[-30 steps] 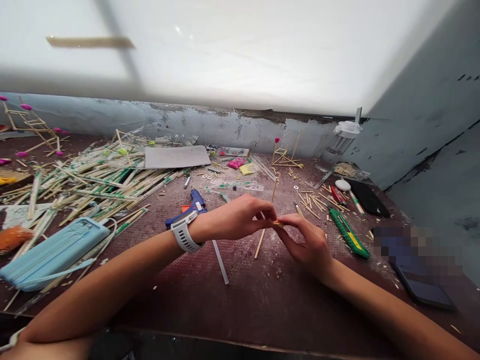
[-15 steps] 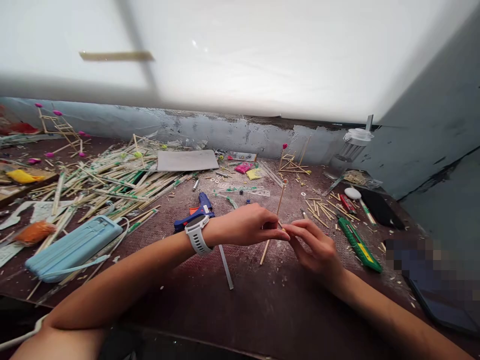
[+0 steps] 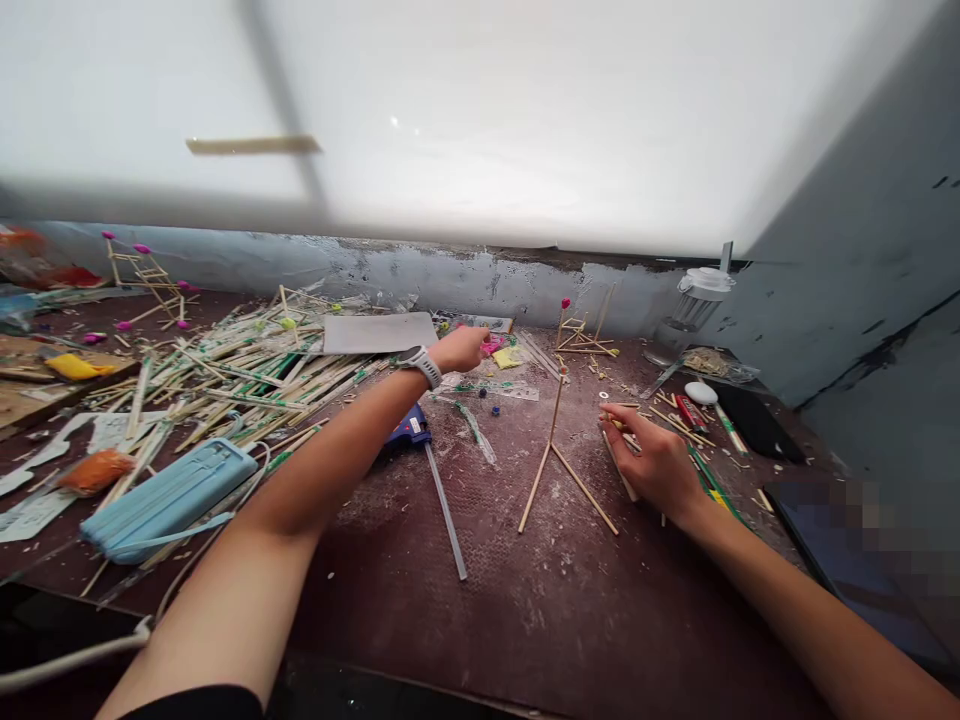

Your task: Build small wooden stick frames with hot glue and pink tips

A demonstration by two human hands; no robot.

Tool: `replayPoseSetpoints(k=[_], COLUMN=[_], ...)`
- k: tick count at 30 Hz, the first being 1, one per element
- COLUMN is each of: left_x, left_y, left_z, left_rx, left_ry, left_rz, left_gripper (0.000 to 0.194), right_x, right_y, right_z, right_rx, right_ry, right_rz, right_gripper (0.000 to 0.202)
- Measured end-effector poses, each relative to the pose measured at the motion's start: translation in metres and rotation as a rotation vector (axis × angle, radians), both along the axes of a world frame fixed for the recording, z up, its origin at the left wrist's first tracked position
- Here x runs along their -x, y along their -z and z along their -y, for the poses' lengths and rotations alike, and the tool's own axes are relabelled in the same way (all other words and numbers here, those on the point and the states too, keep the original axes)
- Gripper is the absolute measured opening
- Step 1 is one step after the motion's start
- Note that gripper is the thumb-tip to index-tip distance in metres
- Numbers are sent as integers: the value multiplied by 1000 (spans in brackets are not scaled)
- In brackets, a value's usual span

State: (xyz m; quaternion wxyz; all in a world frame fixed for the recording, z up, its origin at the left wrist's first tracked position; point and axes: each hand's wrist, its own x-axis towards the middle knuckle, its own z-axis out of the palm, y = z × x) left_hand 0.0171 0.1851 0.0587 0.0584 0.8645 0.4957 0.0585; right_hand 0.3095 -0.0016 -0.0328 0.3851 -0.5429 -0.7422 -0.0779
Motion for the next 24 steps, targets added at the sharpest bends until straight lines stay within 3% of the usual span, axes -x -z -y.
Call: replayPoseSetpoints(k=[4,9,16,20,24], left_x=[-15,-10,6,3,-3], left_y=[23,35,37,34,34], left_z=[-31,-49,-42,-38,-36], left_rx=[47,15,-39,-18,47], left_ry=[12,-29,-35,-23,-5], left_rz=[-98,-138,-125,-89,-56], left_gripper=[37,40,39,38,38], right_x=[-1,-3,-2,-2,-6], right_y=[2,4,2,0,-2], right_z=[-1,-2,-6,-17,-30], right_rx=[17,22,-8,3,114], right_ry=[-30,-38,-52,-18,45], right_rz=[-20,-68,-49,-58,-71], right_gripper=[20,17,18,19,18])
